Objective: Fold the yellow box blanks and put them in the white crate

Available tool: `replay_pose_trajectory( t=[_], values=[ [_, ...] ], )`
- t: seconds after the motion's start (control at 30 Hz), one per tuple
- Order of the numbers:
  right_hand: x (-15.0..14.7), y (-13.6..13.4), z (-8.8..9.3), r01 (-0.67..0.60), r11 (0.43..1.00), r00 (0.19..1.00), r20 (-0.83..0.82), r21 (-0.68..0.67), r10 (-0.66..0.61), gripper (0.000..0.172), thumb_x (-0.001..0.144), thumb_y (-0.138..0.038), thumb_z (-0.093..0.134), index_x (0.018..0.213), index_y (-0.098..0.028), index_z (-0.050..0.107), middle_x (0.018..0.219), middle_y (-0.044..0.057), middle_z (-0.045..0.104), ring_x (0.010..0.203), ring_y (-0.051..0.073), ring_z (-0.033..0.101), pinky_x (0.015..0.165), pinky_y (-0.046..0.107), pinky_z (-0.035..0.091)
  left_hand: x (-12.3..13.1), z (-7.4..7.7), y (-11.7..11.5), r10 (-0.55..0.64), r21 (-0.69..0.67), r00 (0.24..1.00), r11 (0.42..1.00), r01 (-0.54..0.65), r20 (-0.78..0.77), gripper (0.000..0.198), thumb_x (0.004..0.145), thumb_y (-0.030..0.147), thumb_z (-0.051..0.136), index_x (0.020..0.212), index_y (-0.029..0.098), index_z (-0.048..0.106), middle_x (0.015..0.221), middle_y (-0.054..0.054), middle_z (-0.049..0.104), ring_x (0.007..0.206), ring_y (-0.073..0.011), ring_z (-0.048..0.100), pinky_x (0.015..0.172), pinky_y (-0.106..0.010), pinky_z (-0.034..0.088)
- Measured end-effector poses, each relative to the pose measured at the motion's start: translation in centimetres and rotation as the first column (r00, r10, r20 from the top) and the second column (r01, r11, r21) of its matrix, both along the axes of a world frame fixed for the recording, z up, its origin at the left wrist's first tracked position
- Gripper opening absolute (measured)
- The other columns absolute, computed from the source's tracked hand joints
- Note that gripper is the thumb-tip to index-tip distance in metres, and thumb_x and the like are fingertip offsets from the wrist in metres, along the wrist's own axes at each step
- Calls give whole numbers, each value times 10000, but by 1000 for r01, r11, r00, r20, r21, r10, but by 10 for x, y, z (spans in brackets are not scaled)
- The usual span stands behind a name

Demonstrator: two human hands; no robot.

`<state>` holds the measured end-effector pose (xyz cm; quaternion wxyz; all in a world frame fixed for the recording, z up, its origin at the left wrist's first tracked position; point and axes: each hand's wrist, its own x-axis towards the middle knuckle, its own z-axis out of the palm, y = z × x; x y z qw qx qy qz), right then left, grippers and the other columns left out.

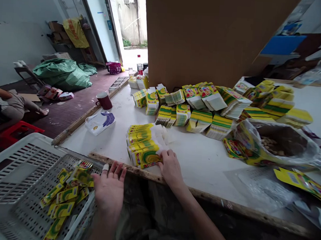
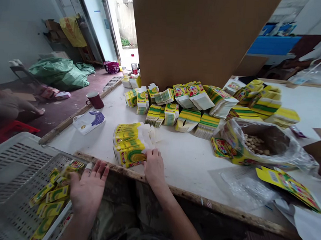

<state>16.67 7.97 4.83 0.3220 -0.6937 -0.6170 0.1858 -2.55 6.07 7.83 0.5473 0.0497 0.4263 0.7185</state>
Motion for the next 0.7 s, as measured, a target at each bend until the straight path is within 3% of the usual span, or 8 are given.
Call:
replay_pose_trajectory(
  t=[0.1, 0.2, 0.33, 0.43, 0.5, 0.57, 0.63, 0.7],
  values=[
    [-2, -1, -1, -3, 1000, 1000, -12, 5, 3, 207, 727, -54, 624, 871, -191, 569, 950, 104, 579, 944, 297, 512, 840, 417, 425, 14, -8, -7, -95, 0, 994, 995, 95, -52, 299, 920, 437, 461, 1031, 185, 579, 1067, -69, 606, 887, -154, 612, 740, -294, 518],
    [1, -3, 0, -21, 1000, 997, -77, 4, 21, 187, 738, -63, 603, 817, -213, 525, 834, 45, 586, 829, 240, 535, 761, 349, 422, 25, -13, -15, -166, 16, 980, 985, 169, -110, 253, 879, 377, 569, 1057, 199, 591, 1082, -58, 604, 917, -147, 594, 784, -287, 491],
    [6, -10, 10, -33, 999, 972, -233, 12, 35, 156, 790, -154, 589, 819, -216, 448, 742, -5, 549, 655, 169, 510, 624, 282, 400, 34, -15, -22, -193, 91, 964, 973, 212, -181, 337, 823, 412, 655, 1091, 219, 590, 1142, -64, 588, 1054, -186, 564, 911, -339, 448],
    [0, -27, 25, -182, 983, 926, -332, 25, 180, 185, 764, -159, 622, 739, -214, 447, 706, -33, 537, 635, 134, 492, 595, 238, 392, 42, -9, -27, -246, 220, 952, 934, 283, -180, 469, 748, 442, 723, 1153, 252, 583, 1231, -68, 570, 1196, -237, 497, 972, -354, 428],
    [-10, -41, 35, -332, 943, 851, -422, 25, 311, 223, 715, -134, 661, 670, -205, 454, 659, -52, 522, 612, 115, 473, 567, 213, 377, 47, -2, -29, -284, 255, 948, 915, 313, -142, 492, 696, 480, 746, 1111, 251, 615, 1157, -65, 614, 1138, -254, 542, 931, -349, 464],
    [-22, -54, 42, -437, 898, 706, -599, 53, 379, 233, 712, -168, 687, 649, -196, 464, 658, -52, 509, 634, 112, 462, 575, 207, 374, 51, 7, -29, -306, 275, 947, 906, 321, -97, 454, 676, 549, 721, 984, 221, 654, 953, -55, 652, 941, -243, 617, 828, -343, 514],
    [-32, -63, 45, -466, 879, 520, -773, 100, 364, 234, 715, -232, 714, 683, -191, 486, 715, -37, 511, 700, 123, 458, 623, 218, 381, 54, 16, -27, -284, 315, 957, 904, 290, -63, 417, 698, 592, 669, 842, 202, 651, 760, -19, 602, 734, -186, 601, 727, -305, 532],
    [-38, -67, 44, -450, 886, 428, -845, 108, 320, 279, 663, -238, 767, 739, -191, 502, 771, -32, 512, 737, 128, 447, 657, 229, 382, 55, 21, -25, -231, 324, 972, 916, 235, -50, 412, 717, 613, 647, 748, 203, 623, 669, 14, 535, 626, -136, 542, 661, -245, 521]
  ],
)
